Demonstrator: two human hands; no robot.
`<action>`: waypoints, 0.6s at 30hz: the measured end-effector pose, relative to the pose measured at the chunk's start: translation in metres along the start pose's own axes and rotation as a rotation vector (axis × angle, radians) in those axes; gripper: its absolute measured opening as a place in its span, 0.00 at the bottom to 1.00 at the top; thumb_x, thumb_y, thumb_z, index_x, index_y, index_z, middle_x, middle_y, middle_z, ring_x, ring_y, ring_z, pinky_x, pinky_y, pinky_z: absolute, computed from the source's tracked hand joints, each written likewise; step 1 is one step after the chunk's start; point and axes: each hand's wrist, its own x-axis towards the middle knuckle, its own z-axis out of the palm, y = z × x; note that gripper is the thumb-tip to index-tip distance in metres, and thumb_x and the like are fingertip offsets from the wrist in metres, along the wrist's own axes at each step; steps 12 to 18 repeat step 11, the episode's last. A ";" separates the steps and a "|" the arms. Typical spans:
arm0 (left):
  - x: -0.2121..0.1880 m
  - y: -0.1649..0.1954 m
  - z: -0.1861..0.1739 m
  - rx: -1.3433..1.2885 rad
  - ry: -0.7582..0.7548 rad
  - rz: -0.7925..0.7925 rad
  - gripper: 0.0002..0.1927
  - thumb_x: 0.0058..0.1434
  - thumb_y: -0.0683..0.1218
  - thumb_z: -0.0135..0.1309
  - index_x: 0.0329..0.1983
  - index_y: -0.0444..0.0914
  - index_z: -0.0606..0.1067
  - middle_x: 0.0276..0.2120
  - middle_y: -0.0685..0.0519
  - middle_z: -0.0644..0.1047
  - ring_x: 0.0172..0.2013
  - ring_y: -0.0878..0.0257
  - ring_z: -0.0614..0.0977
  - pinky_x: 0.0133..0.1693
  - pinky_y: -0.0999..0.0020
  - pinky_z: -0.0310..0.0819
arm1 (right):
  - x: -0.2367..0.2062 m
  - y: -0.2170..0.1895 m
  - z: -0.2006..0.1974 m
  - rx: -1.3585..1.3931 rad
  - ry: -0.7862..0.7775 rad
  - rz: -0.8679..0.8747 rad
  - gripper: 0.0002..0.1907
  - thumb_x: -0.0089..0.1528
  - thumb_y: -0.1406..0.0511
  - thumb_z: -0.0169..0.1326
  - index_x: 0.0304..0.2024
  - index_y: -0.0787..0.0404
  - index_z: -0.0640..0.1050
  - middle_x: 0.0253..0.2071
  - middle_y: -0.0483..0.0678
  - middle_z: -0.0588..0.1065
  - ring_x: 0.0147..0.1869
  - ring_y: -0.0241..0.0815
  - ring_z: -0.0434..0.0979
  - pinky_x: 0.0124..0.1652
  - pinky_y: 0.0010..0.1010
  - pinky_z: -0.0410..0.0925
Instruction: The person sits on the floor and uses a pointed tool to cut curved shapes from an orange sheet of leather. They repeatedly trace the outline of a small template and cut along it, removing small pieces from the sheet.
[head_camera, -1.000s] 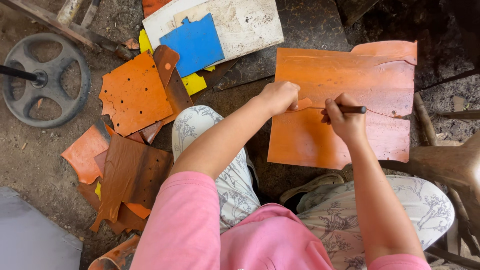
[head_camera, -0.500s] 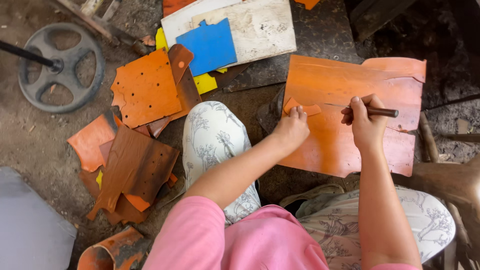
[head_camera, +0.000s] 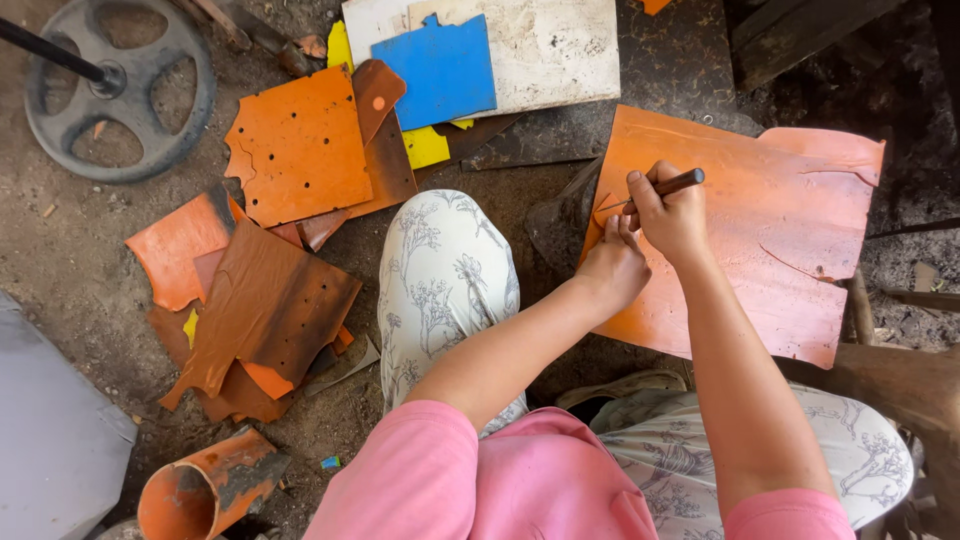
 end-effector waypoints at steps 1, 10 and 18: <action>0.001 0.000 0.001 -0.012 0.007 0.008 0.18 0.59 0.43 0.51 0.45 0.23 0.79 0.52 0.20 0.74 0.57 0.31 0.75 0.62 0.41 0.67 | -0.001 0.001 0.000 0.010 0.002 0.006 0.17 0.71 0.65 0.54 0.29 0.65 0.69 0.23 0.48 0.75 0.23 0.32 0.74 0.22 0.25 0.66; 0.009 0.007 0.023 -0.028 0.058 -0.050 0.20 0.59 0.41 0.51 0.49 0.21 0.77 0.52 0.19 0.74 0.55 0.30 0.77 0.60 0.47 0.69 | 0.010 0.002 0.001 -0.076 -0.071 0.015 0.16 0.70 0.66 0.56 0.28 0.65 0.71 0.23 0.49 0.76 0.23 0.33 0.75 0.22 0.26 0.66; 0.009 0.010 0.026 0.019 0.097 -0.074 0.22 0.59 0.41 0.52 0.51 0.19 0.77 0.53 0.19 0.74 0.55 0.31 0.77 0.58 0.49 0.69 | 0.013 0.002 -0.001 -0.088 -0.069 0.032 0.17 0.71 0.66 0.56 0.28 0.65 0.71 0.23 0.50 0.75 0.23 0.34 0.75 0.22 0.27 0.67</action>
